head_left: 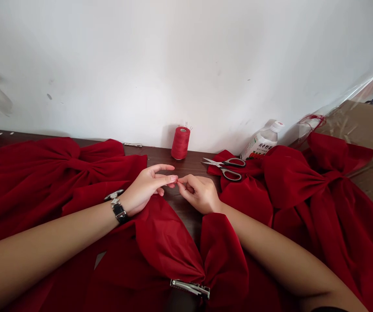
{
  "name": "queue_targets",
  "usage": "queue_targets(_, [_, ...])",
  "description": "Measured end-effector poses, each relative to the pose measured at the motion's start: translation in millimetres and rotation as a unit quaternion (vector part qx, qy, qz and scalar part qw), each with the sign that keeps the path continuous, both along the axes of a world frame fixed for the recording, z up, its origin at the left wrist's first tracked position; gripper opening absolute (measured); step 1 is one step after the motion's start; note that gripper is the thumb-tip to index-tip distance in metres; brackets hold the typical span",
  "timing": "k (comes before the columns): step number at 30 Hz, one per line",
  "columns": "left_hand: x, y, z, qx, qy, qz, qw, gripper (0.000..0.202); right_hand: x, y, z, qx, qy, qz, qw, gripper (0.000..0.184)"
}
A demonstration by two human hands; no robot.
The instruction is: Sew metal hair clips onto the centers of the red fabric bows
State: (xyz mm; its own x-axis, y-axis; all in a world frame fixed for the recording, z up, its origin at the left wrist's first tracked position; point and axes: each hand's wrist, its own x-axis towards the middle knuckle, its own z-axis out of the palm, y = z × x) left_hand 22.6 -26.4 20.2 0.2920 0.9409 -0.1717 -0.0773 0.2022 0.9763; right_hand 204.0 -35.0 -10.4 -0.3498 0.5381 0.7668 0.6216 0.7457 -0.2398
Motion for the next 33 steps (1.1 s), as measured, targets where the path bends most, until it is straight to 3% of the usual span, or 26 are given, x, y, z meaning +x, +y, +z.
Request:
queue_targets(9, [-2,2,0.8,-0.035,-0.053,-0.014,0.998,0.04,3,2,0.1,0.049,-0.014,-0.004,0.999,0.017])
queue_targets(18, [-2,4,-2.5,-0.024,-0.057,0.002,0.998,0.041,1,1,-2.0,0.047,-0.035,0.002,0.998,0.021])
queue_targets(20, [-2,3,-3.1,-0.018,-0.049,0.007,0.999,0.044,1,1,-1.0,0.016,-0.019,0.004,1.0,0.021])
queue_targets(23, [-2,4,-3.0,-0.007,-0.039,0.012,0.999,0.048,1,1,0.5,-0.085,0.041,0.0,0.996,0.015])
queue_targets(28, [-2,4,-1.7,-0.003,-0.036,0.024,0.999,0.047,2,6,2.3,-0.238,0.126,0.005,0.963,0.003])
queue_targets(30, [-2,4,-1.4,-0.004,-0.036,0.027,0.999,0.047,3,6,4.8,-0.251,0.142,0.01,0.957,0.01])
queue_targets(33, [-1,2,-1.1,0.009,-0.022,0.031,0.999,0.046,4,5,10.7,-0.182,0.135,-0.008,0.974,0.019])
